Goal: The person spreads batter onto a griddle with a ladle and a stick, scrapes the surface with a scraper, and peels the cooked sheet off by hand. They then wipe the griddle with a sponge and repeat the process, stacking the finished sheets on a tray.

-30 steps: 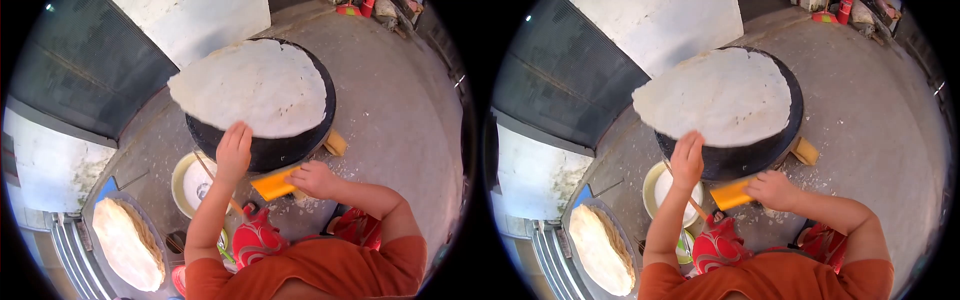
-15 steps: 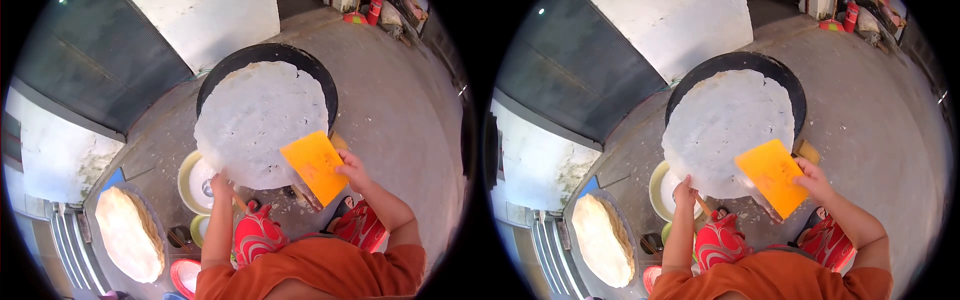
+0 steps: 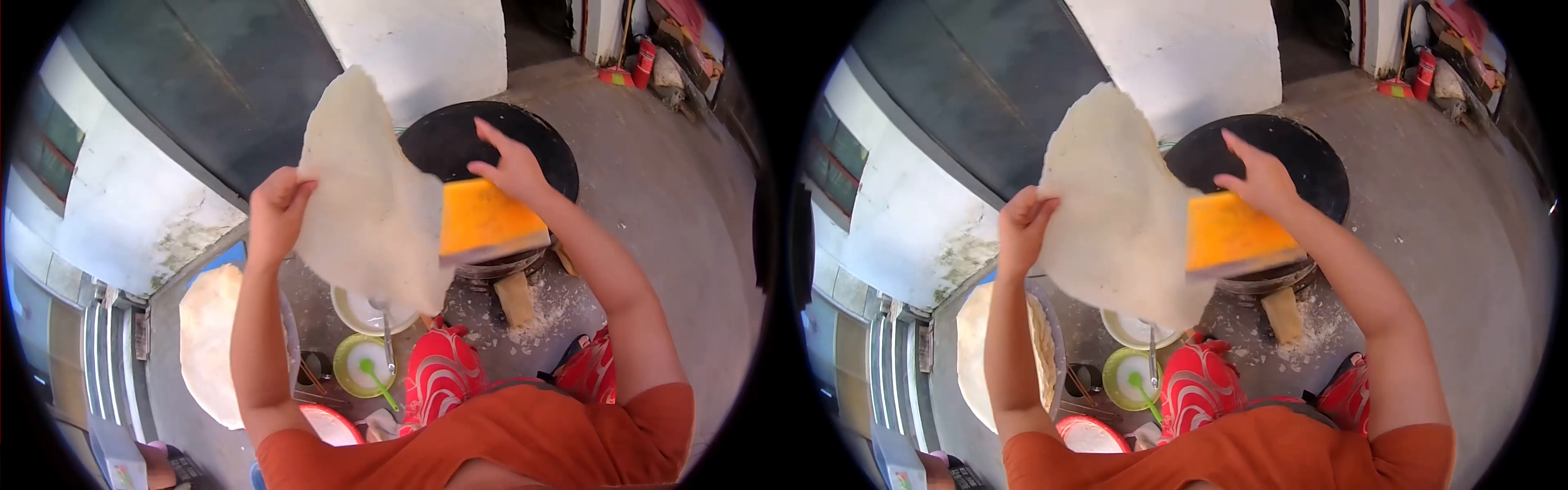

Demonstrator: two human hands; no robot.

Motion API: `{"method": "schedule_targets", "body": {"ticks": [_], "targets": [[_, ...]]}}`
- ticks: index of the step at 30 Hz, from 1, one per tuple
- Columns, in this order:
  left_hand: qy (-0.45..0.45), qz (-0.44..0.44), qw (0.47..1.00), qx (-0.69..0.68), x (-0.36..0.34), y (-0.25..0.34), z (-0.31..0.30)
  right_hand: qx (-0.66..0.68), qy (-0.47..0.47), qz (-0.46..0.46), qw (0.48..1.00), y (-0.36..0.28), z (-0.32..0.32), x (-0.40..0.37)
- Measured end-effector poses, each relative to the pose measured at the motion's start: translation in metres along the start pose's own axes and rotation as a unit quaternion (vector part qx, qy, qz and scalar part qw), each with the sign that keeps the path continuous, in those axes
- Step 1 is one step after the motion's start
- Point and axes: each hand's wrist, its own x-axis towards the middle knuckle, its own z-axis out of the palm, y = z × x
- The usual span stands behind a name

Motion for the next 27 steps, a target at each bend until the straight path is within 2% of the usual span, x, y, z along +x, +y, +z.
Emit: {"method": "schedule_targets", "body": {"ticks": [2,3,5,6,8,10,11,12,14,16,18,20,21,23,24,25,26,27], "targets": [[0.012,0.042,0.998,0.047,-0.017,0.031,-0.035,-0.045,0.059,-0.006,0.997,-0.019,0.015,0.039],[0.018,0.04,0.998,0.051,-0.028,0.03,-0.048,-0.041,0.057,-0.012,0.997,-0.029,0.025,0.053],[0.038,-0.002,0.999,0.031,-0.05,0.025,-0.077,-0.011,0.132,-0.07,0.989,-0.047,0.045,0.078],[0.045,-0.009,0.998,0.035,-0.058,0.018,-0.088,-0.005,0.125,-0.076,0.989,-0.05,0.056,0.088],[0.081,-0.066,0.991,0.081,-0.078,-0.01,-0.108,0.005,-0.021,-0.146,0.989,-0.058,0.081,0.1],[0.111,-0.089,0.984,0.106,-0.092,-0.06,-0.131,0.008,-0.047,-0.163,0.985,-0.092,0.096,0.106],[0.157,-0.127,0.974,0.105,-0.098,-0.087,-0.146,0.004,-0.064,-0.172,0.983,-0.113,0.101,0.109],[0.202,-0.164,0.96,0.105,-0.103,-0.104,-0.165,0.019,-0.035,-0.221,0.974,-0.133,0.107,0.115],[0.234,-0.213,0.925,0.212,-0.114,-0.113,-0.212,0.051,0.025,-0.306,0.95,-0.187,0.111,0.12],[0.3,-0.174,0.925,0.157,-0.129,-0.117,-0.266,0.081,0.078,-0.363,0.925,-0.247,0.106,0.116],[0.408,-0.101,0.901,0.104,-0.151,-0.069,-0.288,0.111,0.089,-0.388,0.911,-0.29,0.108,0.099],[0.464,-0.064,0.876,0.116,-0.194,-0.029,-0.298,0.183,0.087,-0.386,0.9,-0.319,0.116,0.07],[0.468,-0.066,0.852,0.227,-0.221,-0.02,-0.297,0.192,0.082,-0.39,0.897,-0.325,0.128,0.057],[0.484,-0.057,0.818,0.307,-0.285,-0.02,-0.284,0.236,0.071,-0.433,0.867,-0.327,0.166,0.025],[0.454,-0.071,0.795,0.397,-0.32,-0.025,-0.275,0.251,0.012,-0.412,0.876,-0.323,0.184,0.006],[0.442,-0.013,0.79,0.426,-0.349,-0.037,-0.261,0.263,-0.046,-0.39,0.881,-0.317,0.202,-0.014],[0.47,-0.049,0.786,0.398,-0.379,-0.054,-0.245,0.259,-0.118,-0.356,0.89,-0.308,0.22,-0.032],[0.438,-0.101,0.786,0.424,-0.407,-0.063,-0.23,0.253,-0.188,-0.32,0.894,-0.298,0.234,-0.048]]}}
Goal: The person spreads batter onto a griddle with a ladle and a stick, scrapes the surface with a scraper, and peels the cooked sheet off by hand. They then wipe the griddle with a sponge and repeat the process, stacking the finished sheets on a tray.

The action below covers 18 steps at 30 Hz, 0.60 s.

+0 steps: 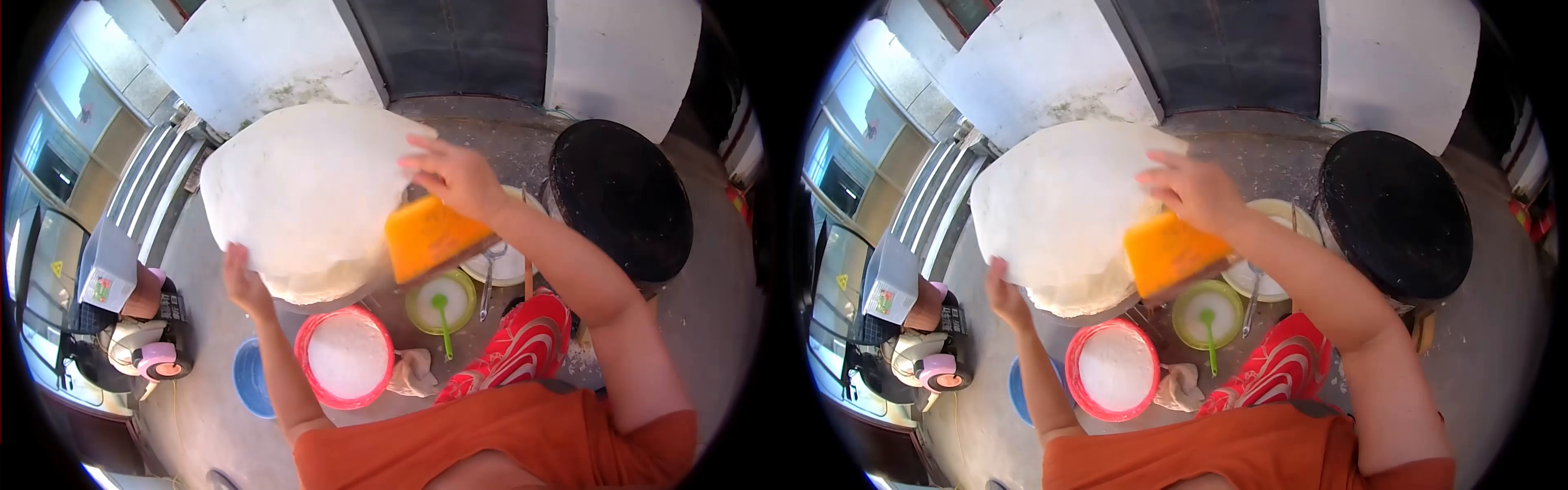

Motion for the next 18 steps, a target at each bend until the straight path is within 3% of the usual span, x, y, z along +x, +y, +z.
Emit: {"method": "schedule_targets", "body": {"ticks": [1,2,5,7,9,11,16,18], "targets": [[-0.055,0.005,0.998,0.031,-0.025,-0.01,-0.004,-0.019,-0.041,0.045,0.998,0.002,0.009,-0.014],[-0.076,-0.066,0.995,-0.028,-0.054,-0.027,-0.001,-0.039,-0.081,0.089,0.992,0.006,0.014,-0.027],[-0.146,-0.138,0.98,0.005,-0.107,-0.061,0.002,-0.088,-0.079,0.065,0.991,0.04,0.019,-0.065],[-0.224,-0.193,0.953,0.065,-0.125,-0.078,0.003,-0.062,-0.064,0.106,0.99,0.054,0.0,-0.08],[-0.224,-0.205,0.95,0.071,-0.126,-0.08,0.005,-0.077,-0.056,0.149,0.984,0.064,-0.027,-0.089],[-0.244,-0.178,0.949,0.092,-0.121,-0.079,0.006,-0.068,-0.028,0.278,0.958,0.073,-0.051,-0.102],[-0.311,-0.195,0.923,0.113,-0.114,-0.09,0.009,-0.065,0.066,0.333,0.938,0.131,-0.094,-0.148],[-0.338,-0.201,0.913,0.111,-0.108,-0.088,0.006,0.03,0.161,0.542,0.824,0.14,-0.101,-0.155]]}}
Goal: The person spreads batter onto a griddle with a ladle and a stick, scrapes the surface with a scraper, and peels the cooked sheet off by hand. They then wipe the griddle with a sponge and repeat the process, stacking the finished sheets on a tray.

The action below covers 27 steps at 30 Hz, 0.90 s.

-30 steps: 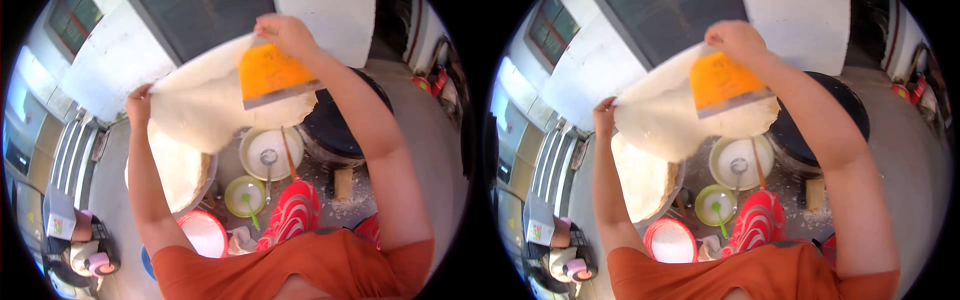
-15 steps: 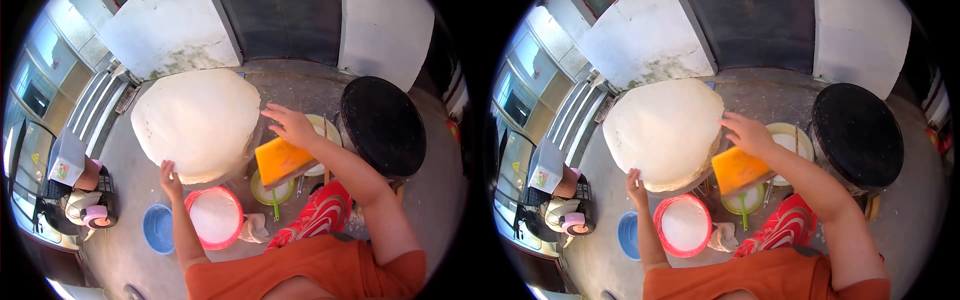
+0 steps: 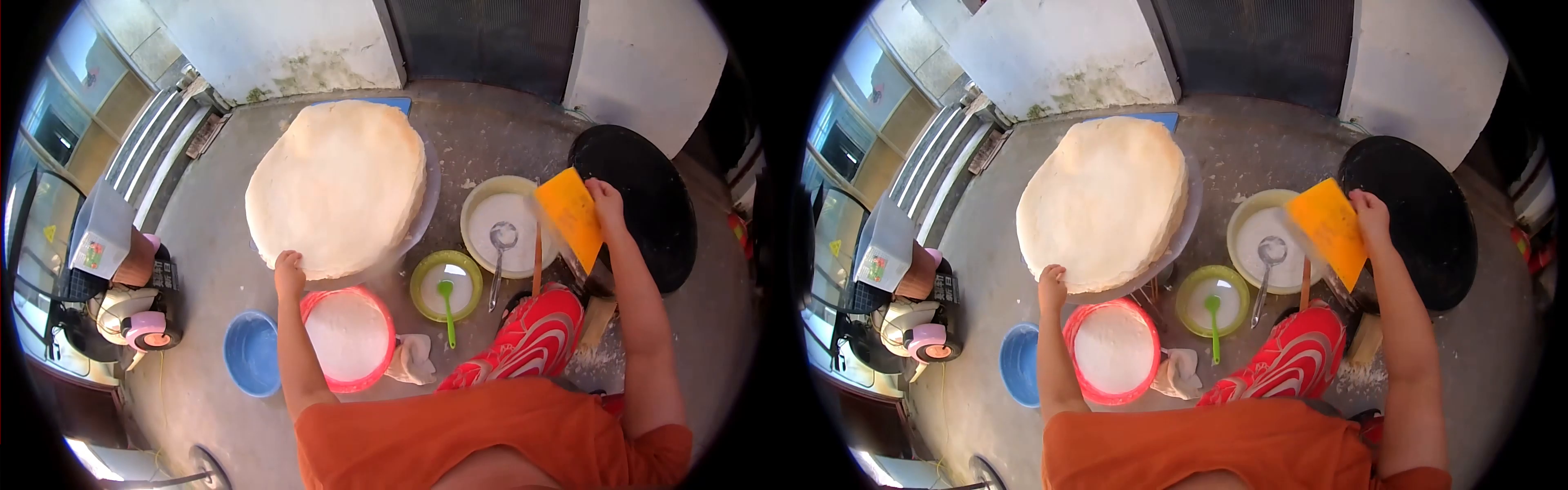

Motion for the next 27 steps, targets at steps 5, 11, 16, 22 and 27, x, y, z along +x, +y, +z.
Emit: {"method": "schedule_targets", "body": {"ticks": [5,11,16,22,27], "targets": [[0.061,0.107,0.951,0.282,-0.023,0.067,-0.009,0.127,-0.074,0.245,0.958,-0.045,0.012,-0.048],[-0.28,-0.038,0.728,-0.625,-0.084,0.204,0.055,0.464,-0.349,0.158,0.799,-0.039,0.086,-0.076],[-0.188,-0.222,0.583,-0.759,-0.083,0.28,0.055,0.413,-0.389,0.157,0.808,-0.067,0.128,-0.13],[-0.037,-0.388,0.54,-0.746,0.004,0.223,0.089,0.169,-0.35,0.103,0.916,-0.042,0.085,-0.104],[0.035,-0.456,0.479,-0.749,0.086,0.152,0.113,0.147,-0.257,0.177,0.939,0.008,0.015,-0.082]]}}
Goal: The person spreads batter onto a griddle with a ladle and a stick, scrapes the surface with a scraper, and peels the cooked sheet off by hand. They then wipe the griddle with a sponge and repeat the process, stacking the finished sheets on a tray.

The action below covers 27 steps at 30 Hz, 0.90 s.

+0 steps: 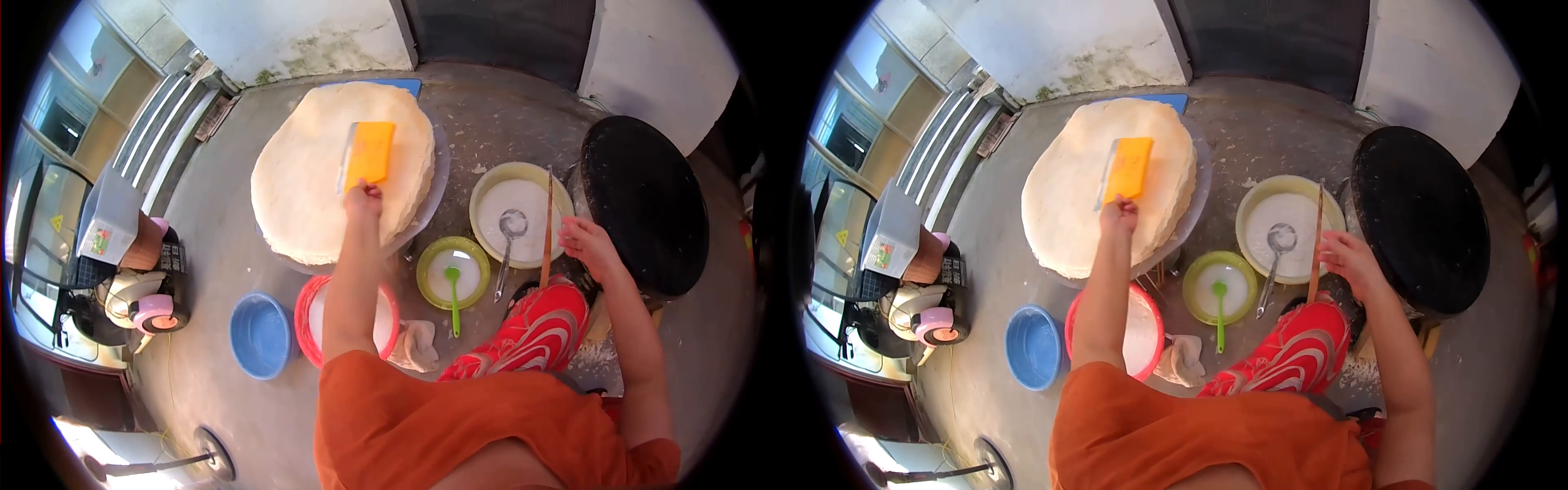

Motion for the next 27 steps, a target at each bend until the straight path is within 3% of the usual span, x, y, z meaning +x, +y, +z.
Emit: {"method": "schedule_targets", "body": {"ticks": [5,9,14,20,27], "targets": [[0.043,0.103,0.994,0.014,0.049,0.054,0.028,0.018,0.103,0.059,0.993,0.05,-0.081,-0.027],[0.085,0.135,0.987,0.002,0.068,0.079,0.053,0.039,0.162,0.104,0.981,0.091,-0.118,-0.052],[0.089,0.14,0.986,0.014,0.104,0.09,0.067,0.078,0.196,0.18,0.961,0.119,-0.118,-0.073],[0.093,0.116,0.989,-0.016,0.142,0.088,0.073,0.114,0.181,0.203,0.955,0.132,-0.11,-0.07],[0.144,0.135,0.98,0.04,0.131,0.074,0.08,0.091,0.182,0.216,0.955,0.13,-0.098,-0.062]]}}
